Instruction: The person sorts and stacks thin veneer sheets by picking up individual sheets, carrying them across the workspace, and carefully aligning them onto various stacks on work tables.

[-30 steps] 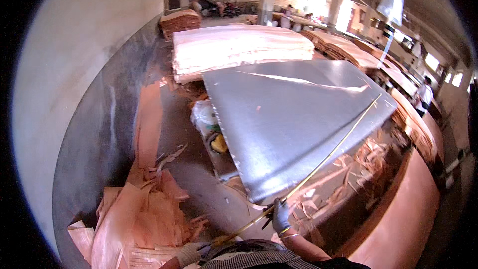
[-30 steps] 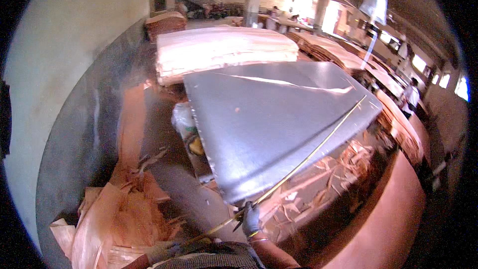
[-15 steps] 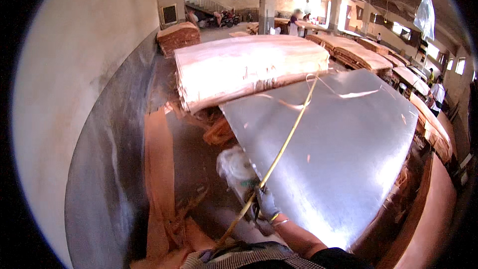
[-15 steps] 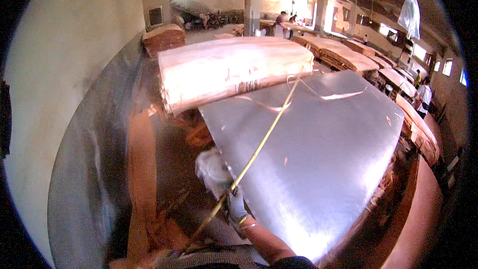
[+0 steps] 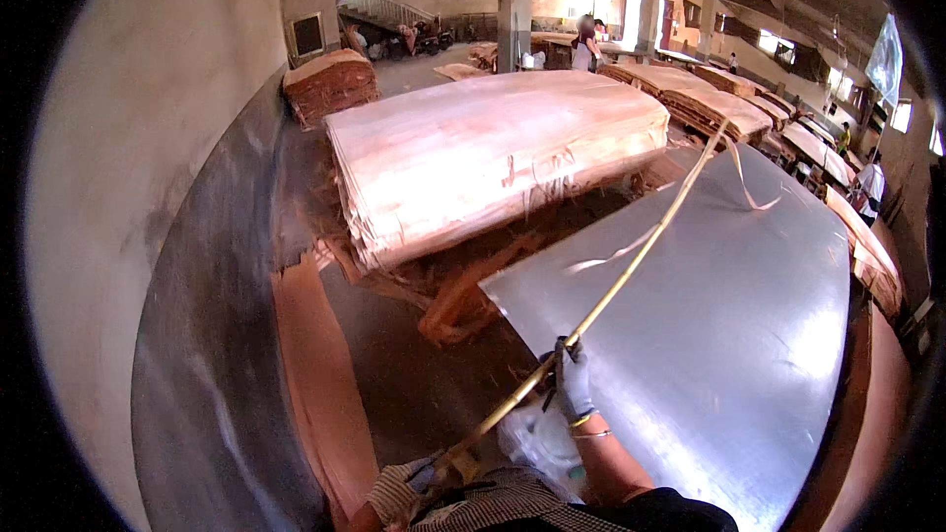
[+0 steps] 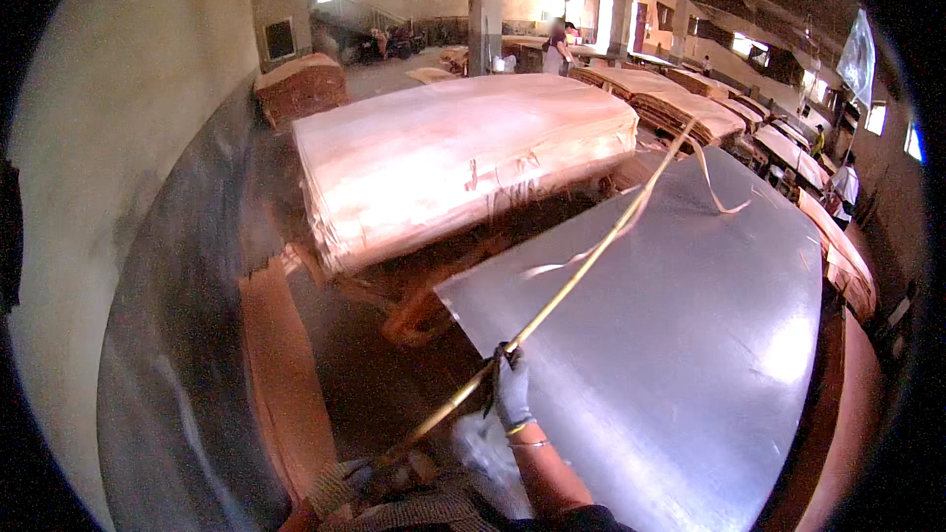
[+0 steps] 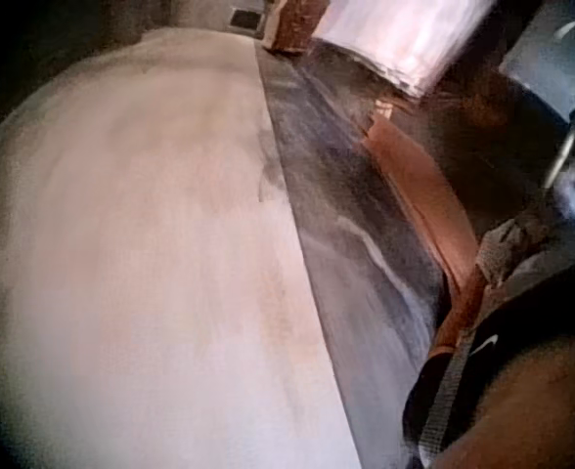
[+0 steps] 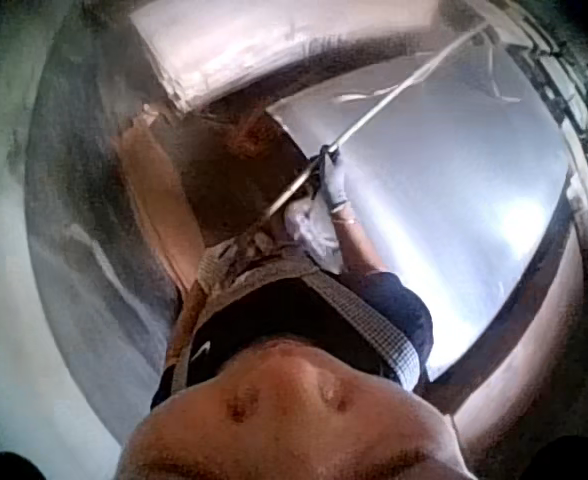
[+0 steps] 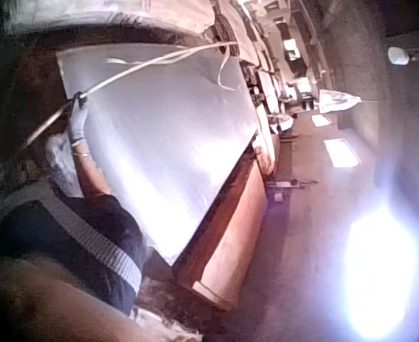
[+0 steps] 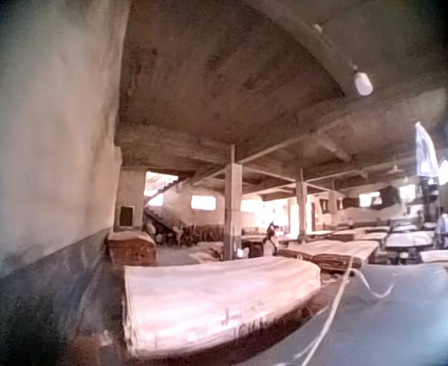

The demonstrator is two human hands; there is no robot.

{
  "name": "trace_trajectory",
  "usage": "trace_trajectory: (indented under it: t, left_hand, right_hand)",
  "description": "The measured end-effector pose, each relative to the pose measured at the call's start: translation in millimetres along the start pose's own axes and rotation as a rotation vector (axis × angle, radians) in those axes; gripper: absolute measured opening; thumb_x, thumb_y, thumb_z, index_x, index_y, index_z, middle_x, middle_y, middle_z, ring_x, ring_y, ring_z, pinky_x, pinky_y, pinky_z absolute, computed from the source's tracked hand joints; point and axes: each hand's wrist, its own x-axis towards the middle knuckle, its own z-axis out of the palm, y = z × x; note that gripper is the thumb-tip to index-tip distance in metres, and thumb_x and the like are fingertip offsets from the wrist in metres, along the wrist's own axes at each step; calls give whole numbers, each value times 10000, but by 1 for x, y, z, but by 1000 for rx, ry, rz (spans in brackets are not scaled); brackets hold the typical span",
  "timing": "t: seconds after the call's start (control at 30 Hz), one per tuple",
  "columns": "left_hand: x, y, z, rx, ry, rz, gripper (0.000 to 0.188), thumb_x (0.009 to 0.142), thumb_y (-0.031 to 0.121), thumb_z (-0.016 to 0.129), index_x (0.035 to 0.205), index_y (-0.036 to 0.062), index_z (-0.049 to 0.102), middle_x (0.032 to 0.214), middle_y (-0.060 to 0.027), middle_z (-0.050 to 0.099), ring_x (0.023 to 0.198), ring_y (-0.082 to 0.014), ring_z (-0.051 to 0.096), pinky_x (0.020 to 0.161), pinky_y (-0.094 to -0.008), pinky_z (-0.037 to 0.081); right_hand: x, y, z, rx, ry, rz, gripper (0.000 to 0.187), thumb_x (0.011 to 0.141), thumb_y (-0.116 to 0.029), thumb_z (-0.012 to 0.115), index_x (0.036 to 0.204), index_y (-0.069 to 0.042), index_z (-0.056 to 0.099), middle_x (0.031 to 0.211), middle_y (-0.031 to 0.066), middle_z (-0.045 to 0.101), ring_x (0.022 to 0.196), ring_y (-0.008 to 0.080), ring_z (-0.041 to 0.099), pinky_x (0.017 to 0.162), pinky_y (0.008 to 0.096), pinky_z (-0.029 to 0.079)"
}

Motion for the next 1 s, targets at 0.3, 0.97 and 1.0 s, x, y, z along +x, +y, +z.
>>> trace_trajectory:
  t: [0.3, 0.97, 1.0]
  left_hand:
    - [123, -91, -195, 0, -10, -81, 325, 922, 258, 512, 1189, 93, 595, 975, -94, 661, 826, -220, 620, 727, -336, 501]
    - [540, -95, -580, 151, -346, 75, 419, 902, 352, 514, 1162, 34, 597, 1070, -183, 641, 979, -276, 613, 830, -360, 472]
    - [561, -103, -593, 155, -350, 68, 413, 906, 347, 510, 1157, 33, 601, 1064, -181, 644, 971, -277, 615, 830, -360, 472]
  right_hand:
    - [64, 81, 261, 28, 0, 145, 131, 918, -97, 517, 1029, -32, 545, 848, -14, 530, 754, 95, 468, 671, 250, 423]
    - [340, 134, 597, 6, 304, 243, 83, 893, -155, 509, 868, -78, 490, 676, 13, 488, 545, 128, 476, 468, 292, 413]
    - [356, 142, 616, 5, 317, 260, 82, 895, -153, 503, 875, -75, 487, 669, 22, 500, 532, 142, 493, 460, 296, 422]
